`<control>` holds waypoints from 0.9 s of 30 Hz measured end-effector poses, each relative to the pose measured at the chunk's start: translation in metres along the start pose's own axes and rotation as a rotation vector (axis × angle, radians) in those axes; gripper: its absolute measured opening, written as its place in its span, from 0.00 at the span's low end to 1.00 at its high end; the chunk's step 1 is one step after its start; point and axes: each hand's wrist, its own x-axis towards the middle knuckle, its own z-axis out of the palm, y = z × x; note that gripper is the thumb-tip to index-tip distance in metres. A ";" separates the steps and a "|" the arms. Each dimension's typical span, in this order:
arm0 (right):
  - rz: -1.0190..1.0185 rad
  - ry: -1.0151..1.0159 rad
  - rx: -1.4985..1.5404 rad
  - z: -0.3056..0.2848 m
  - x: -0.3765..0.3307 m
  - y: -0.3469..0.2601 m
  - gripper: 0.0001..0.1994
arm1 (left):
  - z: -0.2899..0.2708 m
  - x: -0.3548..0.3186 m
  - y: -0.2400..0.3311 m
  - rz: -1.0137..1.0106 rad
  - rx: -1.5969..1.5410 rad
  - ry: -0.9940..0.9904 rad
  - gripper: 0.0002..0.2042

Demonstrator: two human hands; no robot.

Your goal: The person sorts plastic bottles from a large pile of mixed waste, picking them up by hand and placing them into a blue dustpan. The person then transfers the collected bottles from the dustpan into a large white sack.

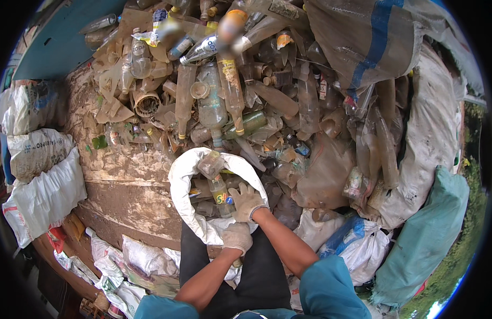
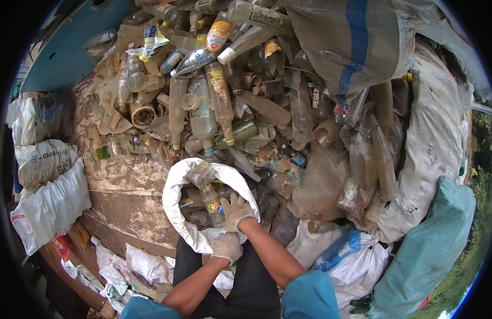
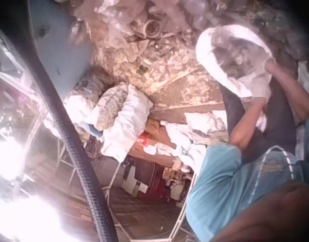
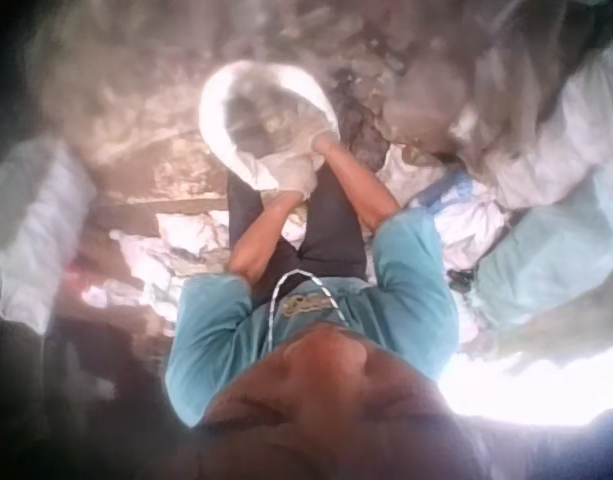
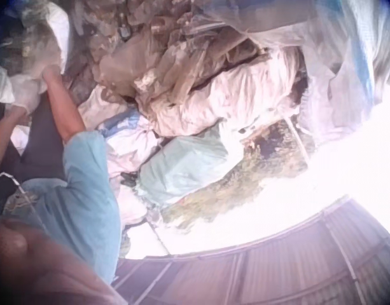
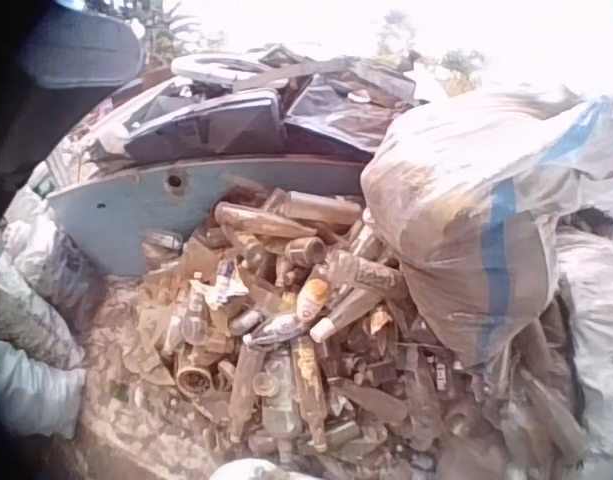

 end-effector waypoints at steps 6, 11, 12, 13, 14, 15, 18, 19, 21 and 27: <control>0.249 -0.124 0.539 -0.016 0.043 -0.033 0.52 | 0.014 -0.039 -0.024 0.175 0.178 0.107 0.10; 0.095 0.095 0.301 0.045 0.041 -0.063 0.33 | 0.041 -0.044 -0.034 0.252 0.207 0.222 0.11; -0.039 0.057 0.171 0.052 0.031 -0.059 0.32 | 0.041 -0.044 -0.032 0.257 0.196 0.243 0.11; -0.174 0.074 0.046 0.053 0.018 -0.054 0.31 | 0.038 -0.044 -0.029 0.263 0.183 0.263 0.11; -0.150 -0.014 0.030 0.047 0.004 -0.051 0.30 | 0.032 -0.045 -0.023 0.230 0.175 0.205 0.12; -0.129 -0.042 0.018 0.036 -0.008 -0.049 0.29 | 0.023 -0.048 -0.014 0.269 0.231 0.174 0.12; -0.264 0.049 0.274 0.003 -0.033 -0.010 0.25 | -0.031 -0.058 0.015 0.276 0.279 -0.025 0.14; -0.289 0.189 0.500 -0.003 -0.036 0.018 0.24 | -0.048 -0.056 0.026 0.282 0.190 -0.016 0.15; -0.216 0.559 0.906 -0.009 -0.040 0.081 0.23 | -0.072 -0.030 0.047 0.319 -0.125 0.119 0.15; 1.016 0.412 1.812 0.024 -0.006 0.196 0.44 | -0.098 0.168 0.119 0.164 -0.453 0.505 0.37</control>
